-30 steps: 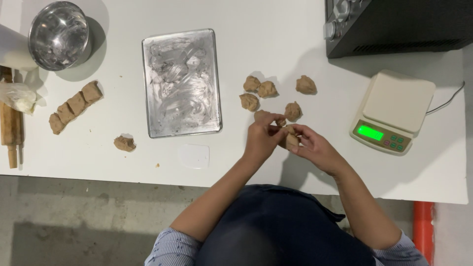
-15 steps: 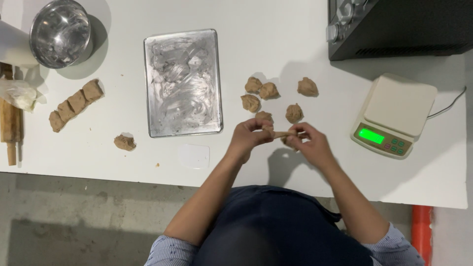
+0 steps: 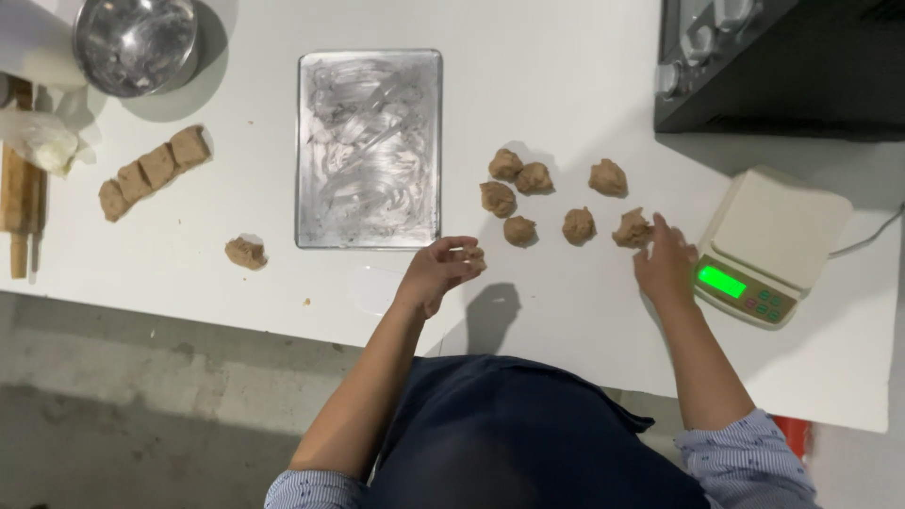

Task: Portioning and weighing dough pieces on a digital scale in a bakery kitchen.

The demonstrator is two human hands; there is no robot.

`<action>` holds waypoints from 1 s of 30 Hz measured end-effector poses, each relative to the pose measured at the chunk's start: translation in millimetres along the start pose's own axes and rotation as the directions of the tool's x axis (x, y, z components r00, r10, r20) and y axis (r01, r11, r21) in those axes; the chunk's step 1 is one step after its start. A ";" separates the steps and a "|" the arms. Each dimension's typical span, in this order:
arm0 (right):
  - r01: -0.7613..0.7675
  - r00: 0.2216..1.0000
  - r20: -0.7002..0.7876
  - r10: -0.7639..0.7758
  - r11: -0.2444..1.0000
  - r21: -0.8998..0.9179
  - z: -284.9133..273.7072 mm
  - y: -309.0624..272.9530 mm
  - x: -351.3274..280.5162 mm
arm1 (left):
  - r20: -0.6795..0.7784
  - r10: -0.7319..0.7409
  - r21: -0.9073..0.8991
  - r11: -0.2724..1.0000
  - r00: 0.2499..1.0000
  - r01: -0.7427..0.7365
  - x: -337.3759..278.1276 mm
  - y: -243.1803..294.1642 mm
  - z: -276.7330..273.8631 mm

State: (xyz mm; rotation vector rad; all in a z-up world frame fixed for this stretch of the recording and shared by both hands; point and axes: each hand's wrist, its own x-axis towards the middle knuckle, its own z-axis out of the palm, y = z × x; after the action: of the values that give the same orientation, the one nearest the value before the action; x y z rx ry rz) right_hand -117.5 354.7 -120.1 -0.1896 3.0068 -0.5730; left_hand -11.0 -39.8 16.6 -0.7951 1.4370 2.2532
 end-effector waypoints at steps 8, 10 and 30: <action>0.193 0.959 -0.201 -0.199 0.980 -0.046 14.3 31.7 -8.1 | -0.312 0.226 0.302 0.944 0.923 -0.129 3.2 -43.6 -90.6; 0.196 0.968 -0.158 -0.196 0.981 -0.014 6.0 11.9 -9.7 | -0.372 0.246 0.368 0.924 0.895 -0.101 0.3 -47.5 -120.8; 0.526 0.768 0.211 -0.605 0.783 0.333 78.2 -386.1 -28.7 | -0.565 0.703 0.797 0.601 0.432 0.062 -52.9 51.0 -347.8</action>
State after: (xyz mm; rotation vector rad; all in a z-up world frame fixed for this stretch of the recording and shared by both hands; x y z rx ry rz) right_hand -40.2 -25.9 -48.1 -1.0966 2.4991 -0.8720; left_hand 94.8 -376.3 -28.1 -1.4965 2.9759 1.0598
